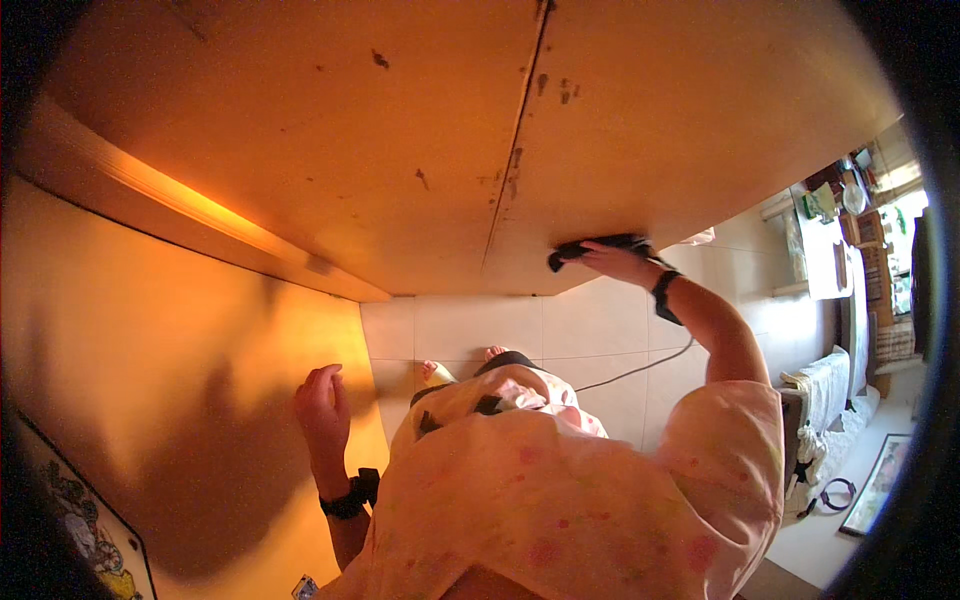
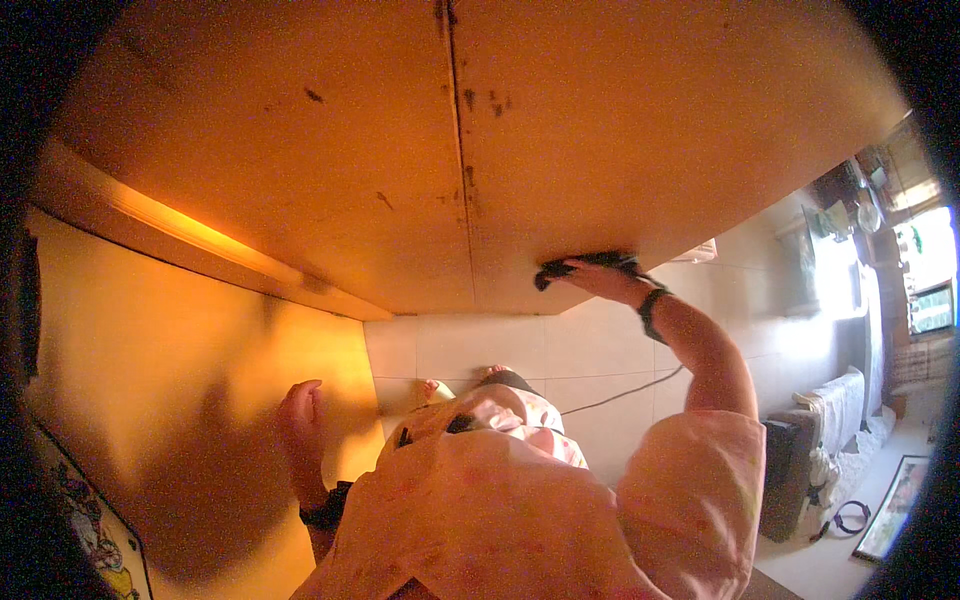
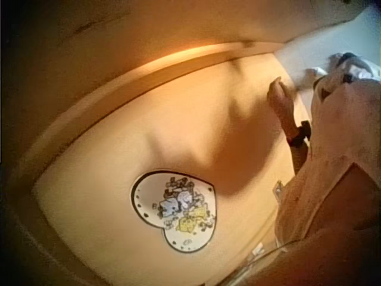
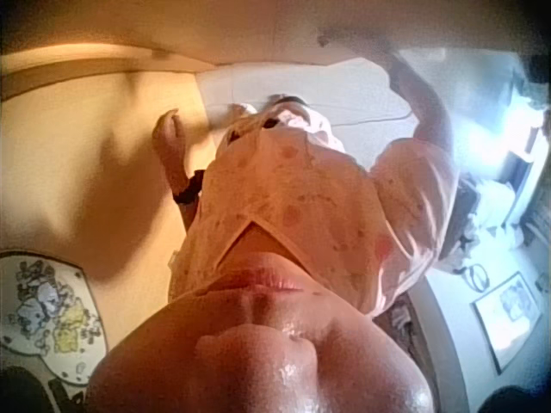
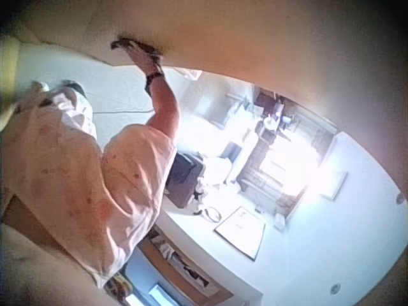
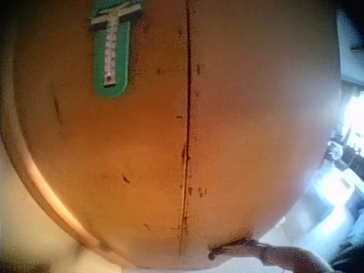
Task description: The person wipes a white bathroom door and frame with a cloth, washes the cloth in the sink, then carries the cloth to a living area where they wipe the surface and edges of a large wooden wardrobe.
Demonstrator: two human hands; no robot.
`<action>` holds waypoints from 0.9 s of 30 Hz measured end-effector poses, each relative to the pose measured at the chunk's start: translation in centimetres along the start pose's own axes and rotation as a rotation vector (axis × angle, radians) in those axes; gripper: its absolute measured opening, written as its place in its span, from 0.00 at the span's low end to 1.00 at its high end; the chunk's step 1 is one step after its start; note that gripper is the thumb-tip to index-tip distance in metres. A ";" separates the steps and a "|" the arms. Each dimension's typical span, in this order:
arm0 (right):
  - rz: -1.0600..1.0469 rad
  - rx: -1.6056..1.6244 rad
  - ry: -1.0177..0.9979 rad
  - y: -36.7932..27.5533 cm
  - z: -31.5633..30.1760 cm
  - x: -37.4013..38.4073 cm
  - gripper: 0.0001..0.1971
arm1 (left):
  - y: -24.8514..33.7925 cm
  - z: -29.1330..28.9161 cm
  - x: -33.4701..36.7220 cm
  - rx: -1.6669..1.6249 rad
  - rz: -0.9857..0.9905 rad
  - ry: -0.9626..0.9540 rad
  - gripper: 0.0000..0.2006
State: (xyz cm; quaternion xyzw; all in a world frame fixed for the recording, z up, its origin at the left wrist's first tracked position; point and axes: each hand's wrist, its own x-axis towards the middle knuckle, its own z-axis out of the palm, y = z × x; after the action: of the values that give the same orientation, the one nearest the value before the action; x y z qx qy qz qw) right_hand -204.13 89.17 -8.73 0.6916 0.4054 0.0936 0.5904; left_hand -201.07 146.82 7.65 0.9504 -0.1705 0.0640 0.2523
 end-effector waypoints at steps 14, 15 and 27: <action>-0.056 0.230 -0.017 4.3 -3.0 2.7 0.28 | 1.9 2.9 0.0 -0.005 0.000 0.006 0.07; -0.051 0.226 0.018 4.3 -3.6 5.0 0.28 | 1.5 2.6 -0.2 0.011 -0.024 -0.005 0.07; -0.039 0.494 0.259 -1.1 -6.0 36.4 0.22 | -5.9 -3.4 -10.9 0.128 -0.480 0.167 0.06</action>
State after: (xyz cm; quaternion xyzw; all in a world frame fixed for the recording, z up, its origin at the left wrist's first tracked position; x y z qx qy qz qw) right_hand -184.43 118.03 -20.69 0.7889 0.5014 0.0681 0.3488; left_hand -209.26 156.46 5.63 0.9691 0.0857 0.0910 0.2128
